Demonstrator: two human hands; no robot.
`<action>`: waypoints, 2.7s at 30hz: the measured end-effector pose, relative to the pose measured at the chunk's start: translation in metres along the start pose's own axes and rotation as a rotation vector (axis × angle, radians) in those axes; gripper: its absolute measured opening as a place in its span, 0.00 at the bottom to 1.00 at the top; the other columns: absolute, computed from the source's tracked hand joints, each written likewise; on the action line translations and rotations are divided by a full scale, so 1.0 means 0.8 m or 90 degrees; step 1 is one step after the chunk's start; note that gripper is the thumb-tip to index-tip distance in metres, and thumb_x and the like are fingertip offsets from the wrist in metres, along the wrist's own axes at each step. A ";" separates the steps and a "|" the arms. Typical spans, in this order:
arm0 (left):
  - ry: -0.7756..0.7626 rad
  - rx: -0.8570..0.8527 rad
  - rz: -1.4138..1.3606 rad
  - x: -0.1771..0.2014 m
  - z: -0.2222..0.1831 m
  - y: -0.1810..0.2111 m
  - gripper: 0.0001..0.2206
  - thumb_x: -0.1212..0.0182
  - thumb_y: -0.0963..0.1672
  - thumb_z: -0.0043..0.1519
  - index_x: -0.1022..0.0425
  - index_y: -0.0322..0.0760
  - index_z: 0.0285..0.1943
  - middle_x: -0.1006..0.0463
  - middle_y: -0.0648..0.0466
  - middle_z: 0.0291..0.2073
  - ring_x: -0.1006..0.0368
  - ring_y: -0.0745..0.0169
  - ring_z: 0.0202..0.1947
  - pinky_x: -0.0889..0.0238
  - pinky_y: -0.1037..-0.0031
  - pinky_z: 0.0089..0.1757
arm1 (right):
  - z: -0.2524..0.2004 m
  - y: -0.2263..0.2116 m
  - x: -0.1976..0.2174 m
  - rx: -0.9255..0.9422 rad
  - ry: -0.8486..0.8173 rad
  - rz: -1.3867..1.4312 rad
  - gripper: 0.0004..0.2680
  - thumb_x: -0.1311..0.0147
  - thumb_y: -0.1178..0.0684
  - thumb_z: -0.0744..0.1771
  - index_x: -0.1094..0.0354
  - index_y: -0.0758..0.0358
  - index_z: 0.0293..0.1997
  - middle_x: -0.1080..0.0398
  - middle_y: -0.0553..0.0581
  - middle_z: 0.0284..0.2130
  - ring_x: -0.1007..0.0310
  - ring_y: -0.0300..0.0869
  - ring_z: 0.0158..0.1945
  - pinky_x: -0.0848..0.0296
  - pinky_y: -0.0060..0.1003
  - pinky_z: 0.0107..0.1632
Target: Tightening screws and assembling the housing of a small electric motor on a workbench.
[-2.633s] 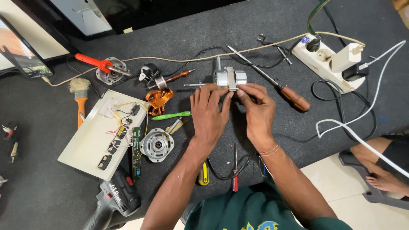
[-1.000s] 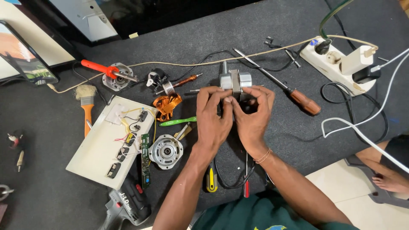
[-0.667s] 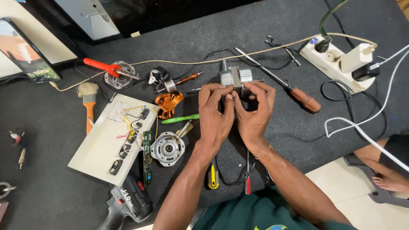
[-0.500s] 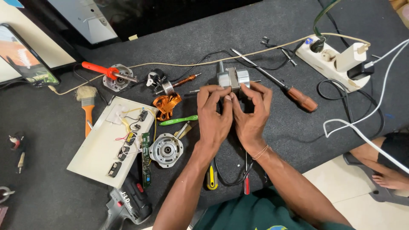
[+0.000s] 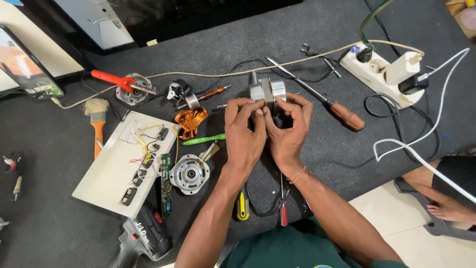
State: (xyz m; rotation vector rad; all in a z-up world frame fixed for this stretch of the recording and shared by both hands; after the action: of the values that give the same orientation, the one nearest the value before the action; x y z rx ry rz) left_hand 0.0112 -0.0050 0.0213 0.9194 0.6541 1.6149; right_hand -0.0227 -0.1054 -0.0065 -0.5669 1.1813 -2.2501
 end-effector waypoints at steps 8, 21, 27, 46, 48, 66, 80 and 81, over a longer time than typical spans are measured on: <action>0.006 0.015 0.010 0.005 0.002 -0.011 0.09 0.43 0.37 0.63 0.18 0.36 0.46 0.29 0.56 0.38 0.22 0.56 0.36 0.23 0.69 0.37 | 0.003 0.000 -0.003 0.018 0.002 -0.009 0.11 0.28 0.58 0.64 0.25 0.63 0.47 0.36 0.57 0.50 0.31 0.41 0.48 0.34 0.34 0.48; 0.001 -0.030 0.140 0.047 0.022 0.007 0.09 0.43 0.36 0.63 0.22 0.38 0.49 0.33 0.55 0.42 0.27 0.54 0.45 0.28 0.65 0.45 | 0.004 0.008 0.002 0.045 -0.020 -0.022 0.11 0.29 0.55 0.65 0.26 0.62 0.49 0.35 0.56 0.49 0.32 0.42 0.48 0.35 0.32 0.46; -0.203 0.193 0.242 0.100 -0.032 0.027 0.11 0.40 0.45 0.64 0.19 0.36 0.50 0.26 0.50 0.34 0.22 0.52 0.35 0.26 0.64 0.33 | 0.004 0.002 0.000 0.066 -0.019 0.010 0.09 0.30 0.58 0.66 0.27 0.63 0.47 0.36 0.57 0.49 0.34 0.41 0.46 0.37 0.35 0.46; -0.445 0.730 0.343 0.219 -0.136 0.058 0.08 0.45 0.49 0.65 0.33 0.45 0.43 0.16 0.52 0.26 0.21 0.54 0.25 0.32 0.60 0.36 | 0.001 -0.004 0.004 0.053 -0.057 -0.074 0.10 0.34 0.61 0.66 0.30 0.61 0.49 0.36 0.61 0.50 0.35 0.45 0.54 0.33 0.37 0.49; -0.354 0.725 0.391 0.243 -0.138 0.062 0.03 0.49 0.46 0.65 0.35 0.47 0.42 0.18 0.52 0.20 0.25 0.58 0.17 0.36 0.64 0.26 | 0.001 -0.003 0.004 0.040 -0.055 -0.065 0.10 0.34 0.61 0.66 0.30 0.61 0.49 0.37 0.60 0.51 0.36 0.43 0.53 0.33 0.35 0.50; -0.315 0.751 0.284 0.266 -0.132 0.056 0.12 0.40 0.53 0.63 0.29 0.47 0.41 0.18 0.54 0.33 0.24 0.60 0.34 0.43 0.65 0.36 | 0.002 -0.001 0.001 0.077 -0.052 -0.074 0.10 0.33 0.62 0.66 0.31 0.63 0.48 0.36 0.62 0.49 0.36 0.45 0.53 0.32 0.36 0.47; -0.279 0.375 0.442 0.187 -0.157 0.039 0.14 0.37 0.54 0.60 0.23 0.49 0.47 0.25 0.60 0.44 0.30 0.54 0.47 0.29 0.57 0.37 | 0.002 -0.004 0.004 0.069 -0.053 -0.067 0.11 0.33 0.63 0.65 0.31 0.64 0.48 0.35 0.63 0.50 0.36 0.46 0.55 0.33 0.36 0.48; -0.268 0.396 0.424 0.189 -0.154 0.042 0.13 0.37 0.54 0.60 0.22 0.51 0.46 0.24 0.62 0.44 0.30 0.55 0.46 0.30 0.58 0.38 | 0.002 -0.005 0.005 0.068 -0.058 -0.063 0.10 0.33 0.63 0.65 0.31 0.63 0.48 0.36 0.63 0.50 0.36 0.46 0.55 0.33 0.37 0.49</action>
State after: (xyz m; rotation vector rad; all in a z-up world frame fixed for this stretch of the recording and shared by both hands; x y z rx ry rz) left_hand -0.1232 0.1399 0.0157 2.0385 0.5855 1.7114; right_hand -0.0255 -0.1070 -0.0021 -0.6907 1.0015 -2.3280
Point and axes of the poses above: each hand's wrist, its own z-axis towards the middle knuckle, its own x-axis out of the back of the hand, y = z × x, the point moved 2 cm from there along z, towards the middle knuckle
